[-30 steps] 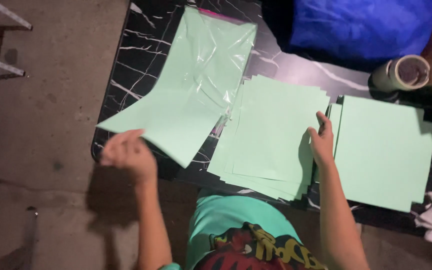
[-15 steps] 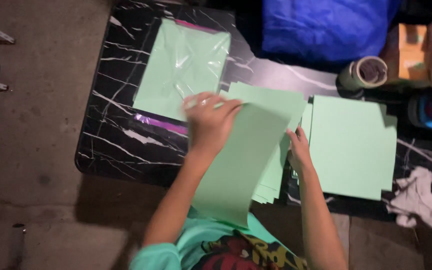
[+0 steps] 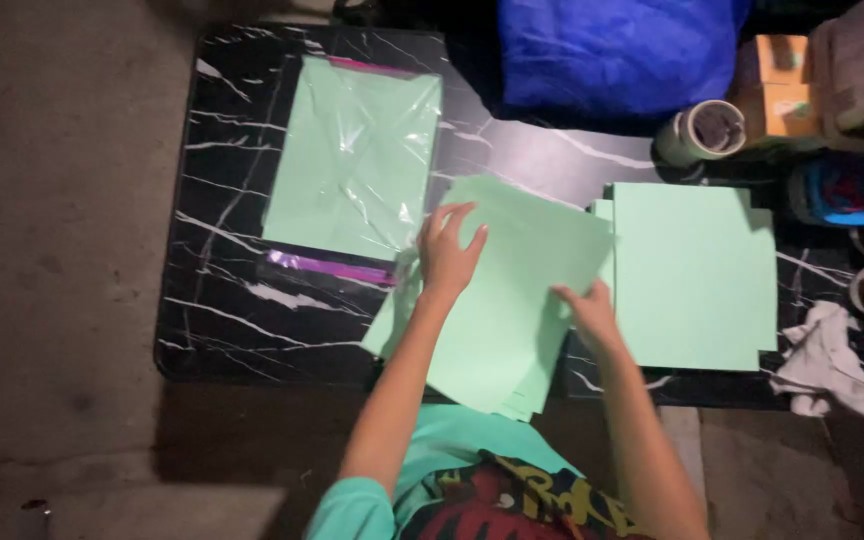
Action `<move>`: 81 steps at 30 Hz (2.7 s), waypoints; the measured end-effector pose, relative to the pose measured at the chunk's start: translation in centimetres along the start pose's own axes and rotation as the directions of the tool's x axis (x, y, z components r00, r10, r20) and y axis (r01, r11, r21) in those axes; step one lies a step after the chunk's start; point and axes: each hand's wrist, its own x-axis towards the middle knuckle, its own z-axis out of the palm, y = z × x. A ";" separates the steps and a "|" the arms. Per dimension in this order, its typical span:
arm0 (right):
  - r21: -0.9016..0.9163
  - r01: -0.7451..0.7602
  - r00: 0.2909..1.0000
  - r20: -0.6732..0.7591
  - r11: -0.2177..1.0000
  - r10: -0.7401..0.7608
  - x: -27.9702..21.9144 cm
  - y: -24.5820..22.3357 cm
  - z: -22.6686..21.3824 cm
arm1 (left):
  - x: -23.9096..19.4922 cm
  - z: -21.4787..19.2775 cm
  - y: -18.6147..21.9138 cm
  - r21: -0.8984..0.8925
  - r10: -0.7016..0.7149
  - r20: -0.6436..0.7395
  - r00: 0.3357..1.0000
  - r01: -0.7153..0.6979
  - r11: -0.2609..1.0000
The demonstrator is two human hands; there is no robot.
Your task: The person handles a stack of light green paper sheets on a black marble-patterned table. They separate individual sheets from a plastic-wrapped stack and place them onto a separate pile. The person then folds a sheet of paper in half and smooths the crease with their fingers.
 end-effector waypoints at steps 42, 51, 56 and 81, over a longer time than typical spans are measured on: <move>-0.113 0.653 0.750 -0.045 0.749 -0.660 -2.9 -9.5 -7.0 | 0.2 -9.3 4.6 -0.740 -0.022 0.046 0.999 0.049 0.670; 0.235 0.666 0.745 -0.263 0.708 -0.613 -7.2 -9.4 -5.6 | 0.3 -9.0 9.6 -0.852 -0.002 0.030 1.000 0.027 0.523; -0.005 0.688 0.702 -0.245 0.725 -0.669 -5.7 -9.4 -6.0 | 1.1 -7.9 5.9 -0.719 -0.027 0.068 0.997 0.068 0.691; 0.152 0.572 0.820 -0.130 0.806 -0.557 -3.0 -4.9 -5.0 | -1.9 1.7 -5.3 -0.489 -0.049 0.004 0.999 0.045 0.871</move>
